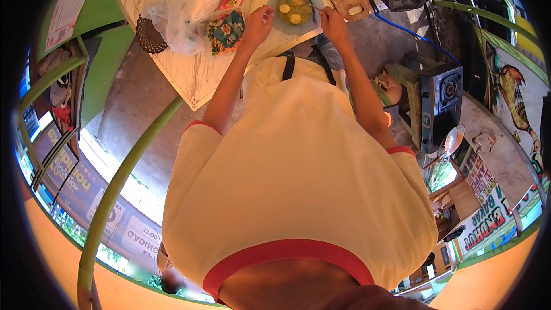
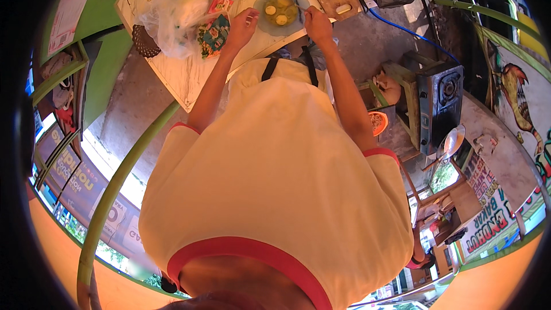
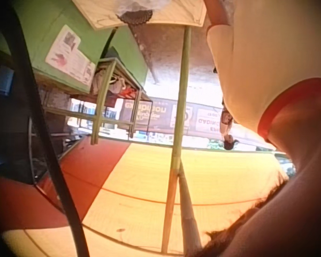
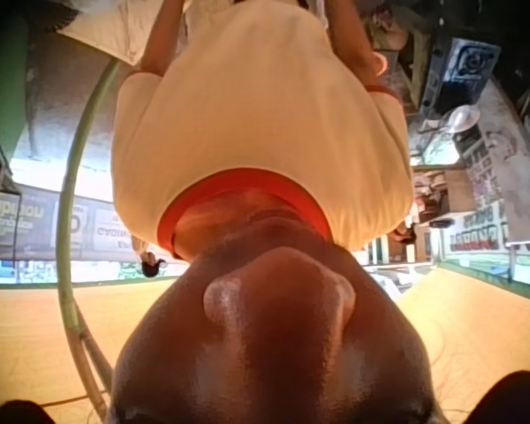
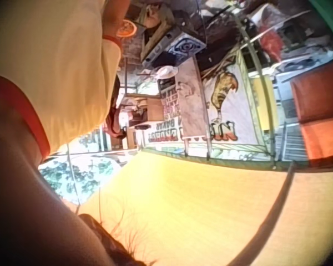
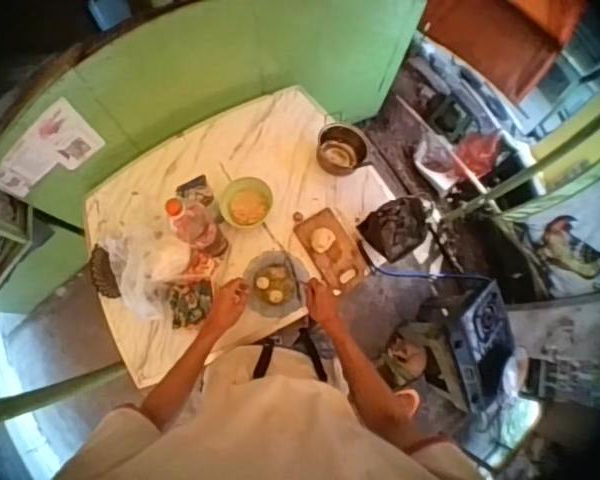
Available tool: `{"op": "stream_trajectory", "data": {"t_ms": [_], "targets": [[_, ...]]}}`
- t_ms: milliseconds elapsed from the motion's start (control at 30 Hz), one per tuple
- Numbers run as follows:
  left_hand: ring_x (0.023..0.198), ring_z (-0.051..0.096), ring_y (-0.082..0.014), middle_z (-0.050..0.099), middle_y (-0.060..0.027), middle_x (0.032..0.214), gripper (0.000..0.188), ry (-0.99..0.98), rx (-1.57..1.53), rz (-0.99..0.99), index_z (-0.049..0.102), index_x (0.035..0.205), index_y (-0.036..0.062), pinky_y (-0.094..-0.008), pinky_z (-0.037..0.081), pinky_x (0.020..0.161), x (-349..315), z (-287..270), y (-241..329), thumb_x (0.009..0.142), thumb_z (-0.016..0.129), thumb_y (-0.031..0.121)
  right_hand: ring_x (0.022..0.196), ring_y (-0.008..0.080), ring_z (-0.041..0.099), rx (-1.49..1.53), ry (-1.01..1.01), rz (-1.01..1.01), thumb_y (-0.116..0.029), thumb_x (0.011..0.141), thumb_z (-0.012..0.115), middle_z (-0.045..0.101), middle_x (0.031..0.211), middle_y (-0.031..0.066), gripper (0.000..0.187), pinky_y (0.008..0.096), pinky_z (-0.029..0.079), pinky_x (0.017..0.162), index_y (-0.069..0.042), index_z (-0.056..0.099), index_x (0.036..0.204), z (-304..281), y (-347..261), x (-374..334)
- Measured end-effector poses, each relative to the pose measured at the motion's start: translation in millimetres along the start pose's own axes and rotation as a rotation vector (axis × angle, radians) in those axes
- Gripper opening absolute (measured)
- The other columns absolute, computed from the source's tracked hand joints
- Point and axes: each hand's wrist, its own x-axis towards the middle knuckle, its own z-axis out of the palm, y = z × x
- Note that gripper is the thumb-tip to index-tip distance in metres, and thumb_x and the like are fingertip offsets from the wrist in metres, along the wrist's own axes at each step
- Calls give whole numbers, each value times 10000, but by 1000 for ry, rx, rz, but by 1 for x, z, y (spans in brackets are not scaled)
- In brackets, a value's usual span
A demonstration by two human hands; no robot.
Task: The person repeatedly scoops small portions of dough from a bowl, rolls them into balls between their palms, and places them into a separate bowl. The process is continuous and repetitive throughout the clip.
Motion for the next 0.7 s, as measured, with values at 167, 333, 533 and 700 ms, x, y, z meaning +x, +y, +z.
{"op": "stream_trajectory", "data": {"t_ms": [167,333,533,700], "targets": [[875,738,-253,750,-146,1021,182,-11,-14,5,688,1116,4,-377,568,747,0,1,-4,966,641,96,831,473,696,102,22,-57,-168,1009,580,717,871,262,195,526,542,717,-16,701,1023,3,-21,-19],[871,735,-255,750,-145,1032,192,-15,-25,4,684,1131,5,-375,568,748,1,1,-6,973,633,102,832,466,699,50,91,51,-162,1017,569,721,883,260,209,508,548,730,-5,704,1039,2,-24,-26],[871,737,-256,749,-145,1044,186,-7,-38,-4,679,1133,11,-377,566,749,-2,-2,-5,977,635,102,809,437,712,135,88,-15,-146,1015,567,722,845,243,206,483,546,711,3,707,1030,3,-24,-27],[871,740,-253,749,-141,1043,179,-1,-32,-10,675,1130,11,-375,561,735,-5,-3,-4,982,635,103,746,399,707,88,104,59,-152,1017,564,714,807,232,215,454,539,687,2,713,1041,-1,-24,-27]]}}
